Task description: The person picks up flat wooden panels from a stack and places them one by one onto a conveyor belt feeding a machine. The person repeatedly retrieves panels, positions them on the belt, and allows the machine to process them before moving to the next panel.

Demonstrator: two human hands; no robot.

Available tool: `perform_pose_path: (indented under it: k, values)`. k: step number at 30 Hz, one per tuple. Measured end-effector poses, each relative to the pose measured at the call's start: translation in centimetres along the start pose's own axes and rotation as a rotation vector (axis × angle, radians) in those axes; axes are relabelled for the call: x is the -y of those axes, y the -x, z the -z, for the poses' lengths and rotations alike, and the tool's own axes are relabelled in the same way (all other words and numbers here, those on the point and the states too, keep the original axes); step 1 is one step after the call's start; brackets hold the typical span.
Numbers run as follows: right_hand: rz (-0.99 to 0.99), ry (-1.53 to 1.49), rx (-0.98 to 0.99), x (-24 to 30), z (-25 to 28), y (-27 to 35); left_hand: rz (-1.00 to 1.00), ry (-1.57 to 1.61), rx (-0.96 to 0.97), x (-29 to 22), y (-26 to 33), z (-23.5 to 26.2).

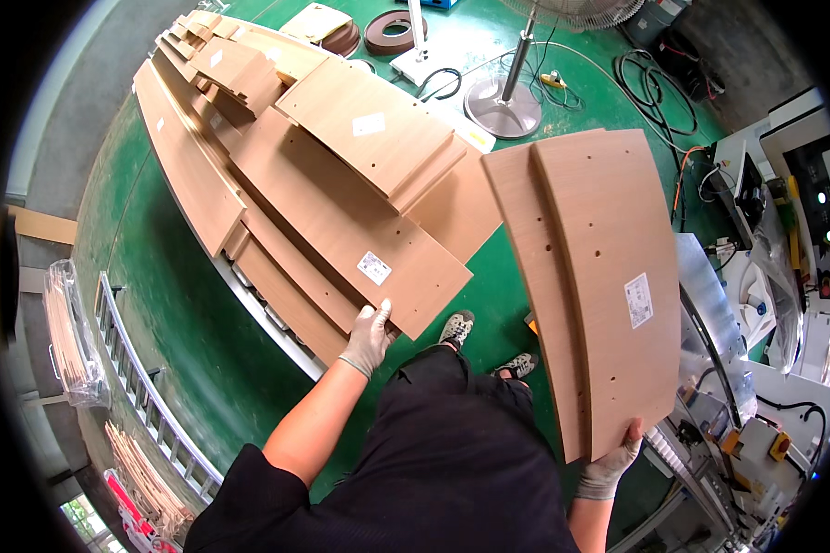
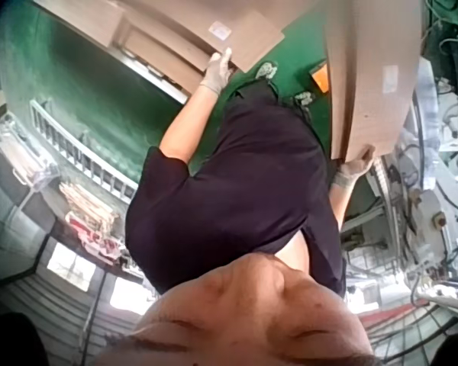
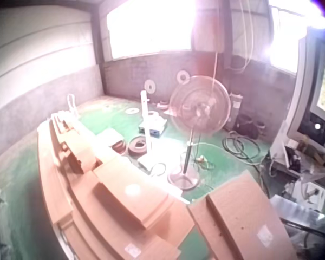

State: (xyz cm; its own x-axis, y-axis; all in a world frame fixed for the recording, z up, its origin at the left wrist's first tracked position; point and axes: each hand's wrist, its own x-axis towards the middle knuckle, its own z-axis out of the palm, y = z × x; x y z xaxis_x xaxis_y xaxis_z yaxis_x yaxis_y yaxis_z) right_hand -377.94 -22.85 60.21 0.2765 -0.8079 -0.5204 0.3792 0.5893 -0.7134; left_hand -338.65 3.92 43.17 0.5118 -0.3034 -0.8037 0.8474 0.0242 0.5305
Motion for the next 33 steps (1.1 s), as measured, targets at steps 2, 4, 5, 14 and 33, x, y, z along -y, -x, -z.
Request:
perform_pose_path:
  k: [2, 4, 5, 14, 33]
  values:
    - [0.005, -0.016, 0.01, 0.0, 0.4, -0.3, 0.004, -0.016, 0.083, 1.0, 1.0, 0.2]
    - [-0.016, -0.054, 0.066, -0.3, -0.5, -0.6, 0.071, -0.065, 0.186, 2.5, 2.4, 0.9]
    - [-0.039, -0.08, 0.12, -0.2, -1.4, -0.6, 0.132, -0.108, 0.197, 3.6, 3.0, 1.1]
    - [-0.261, 0.127, 0.237, -4.9, -6.1, -3.6, 0.016, 0.502, 0.081, 0.3, 2.8, -1.6]
    - [-0.549, 0.416, 0.471, -19.2, -8.7, -7.5, -0.07, 0.407, 0.045, -0.3, 2.7, -2.0]
